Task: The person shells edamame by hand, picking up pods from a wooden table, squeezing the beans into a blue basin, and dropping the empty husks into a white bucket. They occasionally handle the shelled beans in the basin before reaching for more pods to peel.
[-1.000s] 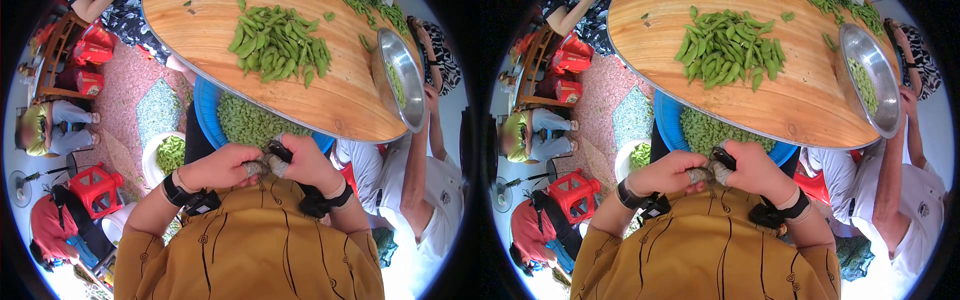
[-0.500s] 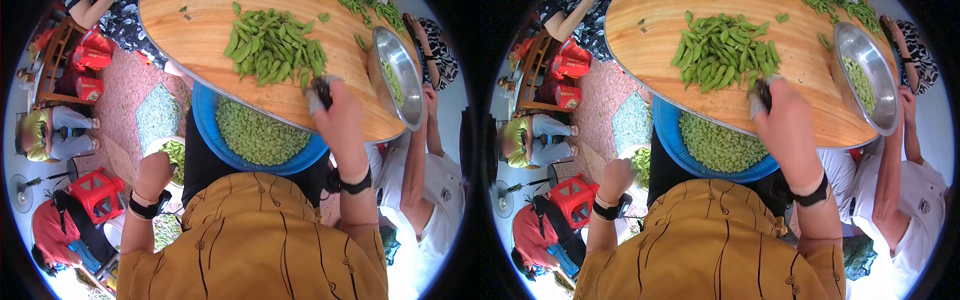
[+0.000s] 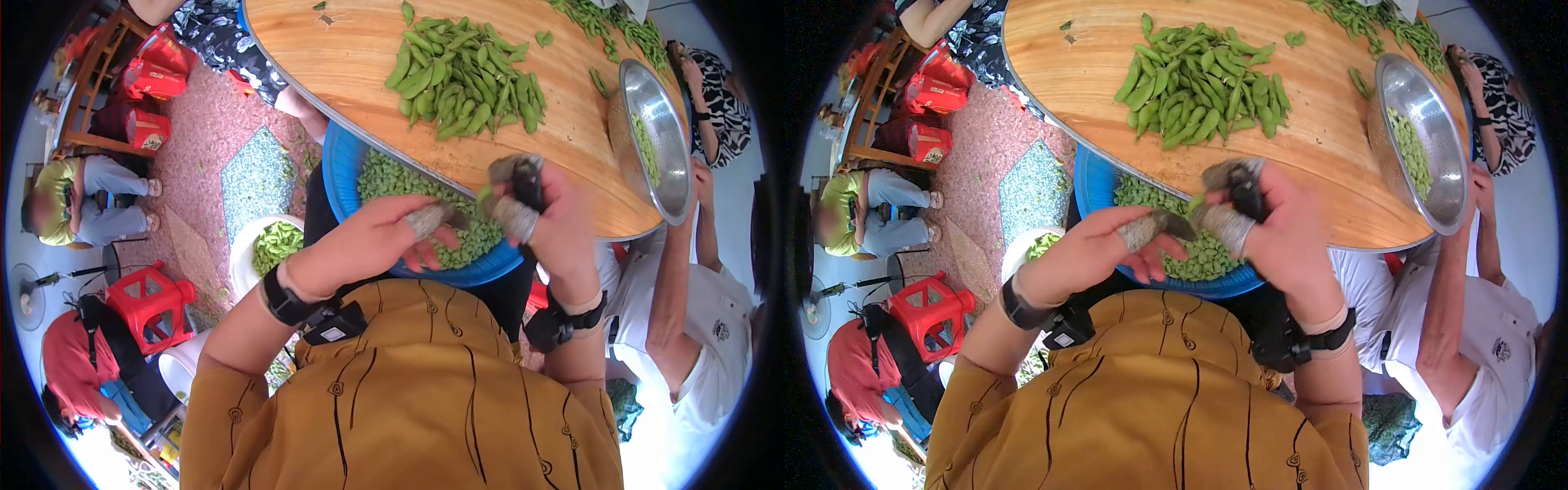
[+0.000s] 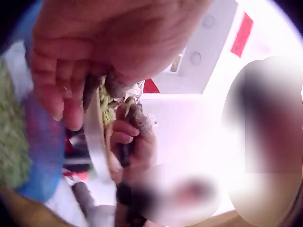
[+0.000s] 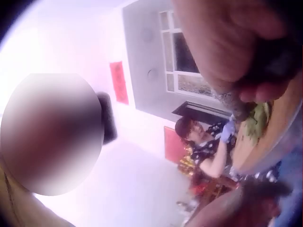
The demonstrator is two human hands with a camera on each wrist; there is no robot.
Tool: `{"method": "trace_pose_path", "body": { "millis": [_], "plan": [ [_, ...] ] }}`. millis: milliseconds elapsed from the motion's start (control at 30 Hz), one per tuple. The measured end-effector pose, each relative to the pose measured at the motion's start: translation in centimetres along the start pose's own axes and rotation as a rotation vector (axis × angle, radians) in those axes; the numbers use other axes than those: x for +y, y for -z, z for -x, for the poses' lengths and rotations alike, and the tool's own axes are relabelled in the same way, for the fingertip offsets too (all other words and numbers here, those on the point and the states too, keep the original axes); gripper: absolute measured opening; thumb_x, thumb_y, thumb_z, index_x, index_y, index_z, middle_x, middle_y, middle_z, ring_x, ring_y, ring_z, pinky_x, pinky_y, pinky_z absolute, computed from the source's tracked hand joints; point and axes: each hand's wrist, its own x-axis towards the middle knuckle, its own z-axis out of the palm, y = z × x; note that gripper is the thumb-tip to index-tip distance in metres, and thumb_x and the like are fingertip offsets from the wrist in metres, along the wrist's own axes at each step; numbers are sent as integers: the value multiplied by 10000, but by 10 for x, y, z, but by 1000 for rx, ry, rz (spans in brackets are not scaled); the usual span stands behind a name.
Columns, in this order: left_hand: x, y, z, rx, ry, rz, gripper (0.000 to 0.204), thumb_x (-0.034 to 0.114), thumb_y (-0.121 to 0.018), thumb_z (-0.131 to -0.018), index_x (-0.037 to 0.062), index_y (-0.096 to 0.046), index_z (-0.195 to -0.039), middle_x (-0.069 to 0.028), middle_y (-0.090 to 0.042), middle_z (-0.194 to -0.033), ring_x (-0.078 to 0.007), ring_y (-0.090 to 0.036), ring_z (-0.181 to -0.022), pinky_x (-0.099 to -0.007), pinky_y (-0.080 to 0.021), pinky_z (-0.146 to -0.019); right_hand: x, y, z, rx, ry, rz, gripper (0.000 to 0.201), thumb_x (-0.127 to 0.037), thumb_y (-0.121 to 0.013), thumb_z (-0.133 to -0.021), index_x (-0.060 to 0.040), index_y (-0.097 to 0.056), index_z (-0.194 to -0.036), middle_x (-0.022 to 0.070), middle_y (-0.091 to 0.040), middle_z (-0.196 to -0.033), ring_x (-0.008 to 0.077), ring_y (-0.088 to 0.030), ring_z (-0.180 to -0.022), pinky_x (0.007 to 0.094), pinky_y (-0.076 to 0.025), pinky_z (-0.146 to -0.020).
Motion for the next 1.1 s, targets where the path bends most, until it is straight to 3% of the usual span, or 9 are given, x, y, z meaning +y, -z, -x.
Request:
{"method": "trace_pose_path", "body": {
  "millis": [233,433,567,633,767,933,1000,1067,1100],
  "plan": [
    [4,-4,-8,-158,202,269,291,253,-451,-988,27,-583,-1115,-49,-609,-765,-72,-545,-634,-199,-416,-527,28,-9,8,-46,238,155,261,-73,-682,-804,-10,-569,-1032,39,-633,-889,106,-595,-826,254,-483,-739],
    [2,-7,-1,34,-54,0,146,88,-464,-938,47,-586,-1007,-3,-555,-748,-63,-480,-620,-207,-386,-539,26,-16,15,-81,279,349,265,-31,-541,-827,27,-521,-1085,192,-624,-857,339,-637,-801,345,-493,-706],
    [-6,-7,-1,107,-195,-287,195,-2,-435,-881,25,-577,-1012,-2,-570,-774,-63,-496,-672,-207,-407,-590,23,-13,18,-157,254,381,287,-13,-531,-807,23,-522,-1092,184,-620,-837,351,-627,-782,355,-489,-687],
    [-7,-9,-2,137,-233,-397,196,-11,-438,-874,15,-573,-1013,-2,-574,-779,-72,-511,-690,-215,-424,-613,30,-11,18,-174,298,348,395,15,-459,-765,-12,-558,-1147,-5,-627,-808,54,-517,-567,201,-419,-510],
    [-12,-5,-5,170,-449,-711,173,-5,-459,-865,-1,-572,-996,-6,-573,-776,-118,-554,-726,-256,-459,-667,21,-11,19,-218,153,253,297,-11,-525,-805,5,-542,-1101,121,-617,-810,216,-595,-647,304,-480,-614],
    [-9,-4,-2,182,-612,-1074,149,-7,-438,-883,5,-573,-944,-29,-565,-749,-156,-564,-675,-276,-464,-637,37,-10,15,-318,-58,-248,290,-24,-496,-856,-42,-566,-1137,-14,-598,-823,17,-449,-519,164,-355,-457],
    [1,-9,4,28,-24,-192,137,23,-427,-914,20,-563,-919,-37,-531,-688,-149,-493,-560,-277,-412,-546,37,-11,15,-339,-91,-322,311,-15,-514,-845,-41,-565,-1150,11,-607,-812,62,-482,-526,193,-383,-471],
    [-7,-4,3,-149,68,280,128,52,-425,-929,27,-550,-941,-28,-507,-663,-132,-440,-528,-265,-366,-516,42,-15,12,-359,-123,-395,333,-6,-531,-833,-41,-564,-1163,37,-615,-801,107,-515,-532,222,-411,-484],
    [-12,-2,2,-324,159,752,123,80,-424,-943,33,-536,-962,-20,-482,-639,-114,-386,-496,-252,-320,-487,54,-20,6,-206,371,23,360,-11,-561,-814,-34,-559,-1174,72,-615,-795,174,-545,-567,259,-435,-512]
  ]
}}
